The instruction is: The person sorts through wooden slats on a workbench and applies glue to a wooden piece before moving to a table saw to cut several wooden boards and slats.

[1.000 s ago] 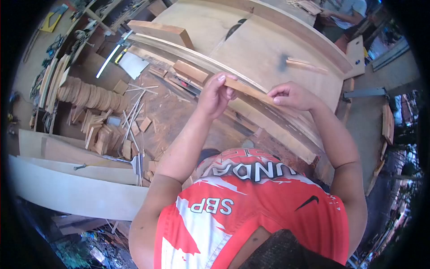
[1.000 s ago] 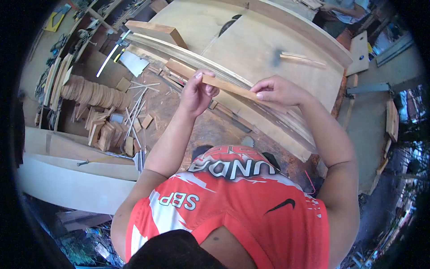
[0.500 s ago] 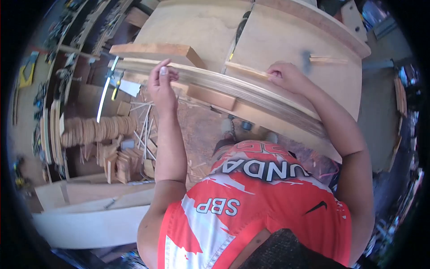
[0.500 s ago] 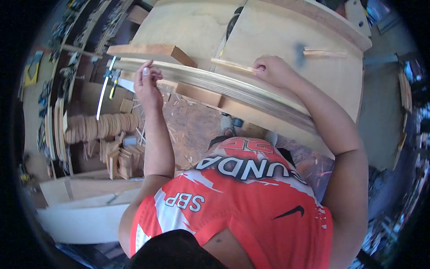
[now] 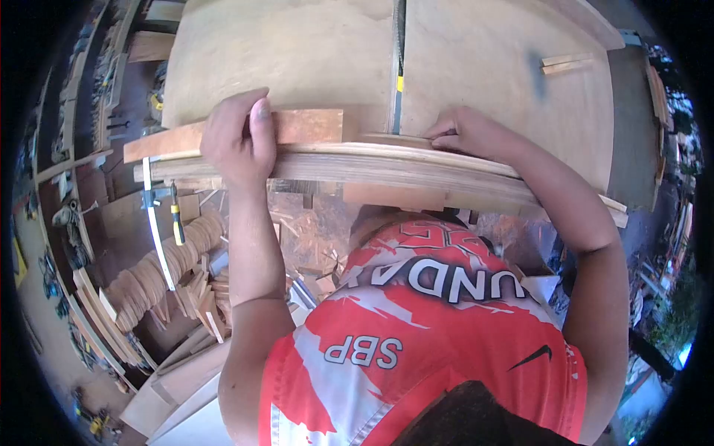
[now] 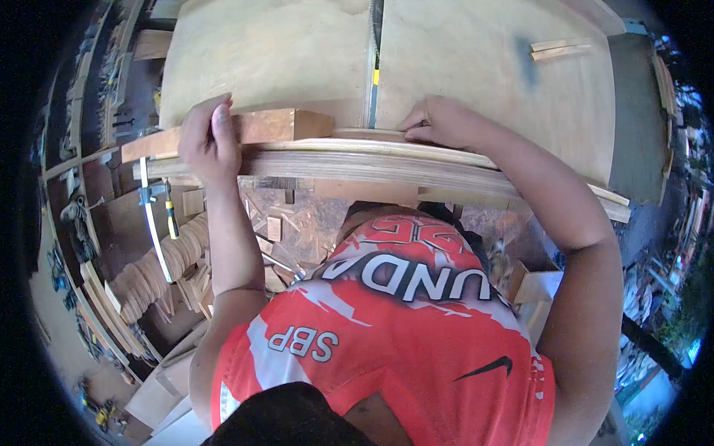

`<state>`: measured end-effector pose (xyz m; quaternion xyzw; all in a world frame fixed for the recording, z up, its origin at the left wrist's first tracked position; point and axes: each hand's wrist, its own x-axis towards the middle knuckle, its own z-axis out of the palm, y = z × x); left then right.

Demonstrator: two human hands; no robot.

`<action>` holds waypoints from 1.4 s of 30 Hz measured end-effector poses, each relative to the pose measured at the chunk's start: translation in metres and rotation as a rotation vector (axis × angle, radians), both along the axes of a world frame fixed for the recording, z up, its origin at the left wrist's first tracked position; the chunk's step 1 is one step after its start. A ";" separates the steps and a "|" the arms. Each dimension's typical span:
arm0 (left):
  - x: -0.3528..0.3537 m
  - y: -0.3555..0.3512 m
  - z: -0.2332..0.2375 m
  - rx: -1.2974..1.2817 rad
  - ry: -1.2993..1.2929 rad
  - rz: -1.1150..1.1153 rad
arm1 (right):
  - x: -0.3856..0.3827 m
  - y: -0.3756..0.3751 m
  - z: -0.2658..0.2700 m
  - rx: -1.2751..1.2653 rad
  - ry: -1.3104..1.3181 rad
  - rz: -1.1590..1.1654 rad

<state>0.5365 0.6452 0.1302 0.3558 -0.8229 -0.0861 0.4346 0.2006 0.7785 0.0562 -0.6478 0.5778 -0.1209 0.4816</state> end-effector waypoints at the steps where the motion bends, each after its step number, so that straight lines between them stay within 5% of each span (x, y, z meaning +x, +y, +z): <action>1: -0.001 0.000 -0.001 -0.023 0.020 0.017 | -0.001 0.004 0.006 -0.026 -0.024 -0.054; 27: 0.001 -0.001 -0.001 -0.002 -0.047 -0.001 | -0.038 0.036 0.044 0.117 0.013 0.005; 32: 0.000 -0.001 0.001 -0.014 -0.025 -0.021 | -0.031 0.039 0.064 0.105 0.148 0.207; 42: -0.002 0.004 0.006 -0.033 -0.004 -0.001 | -0.012 0.056 0.066 0.145 0.141 0.025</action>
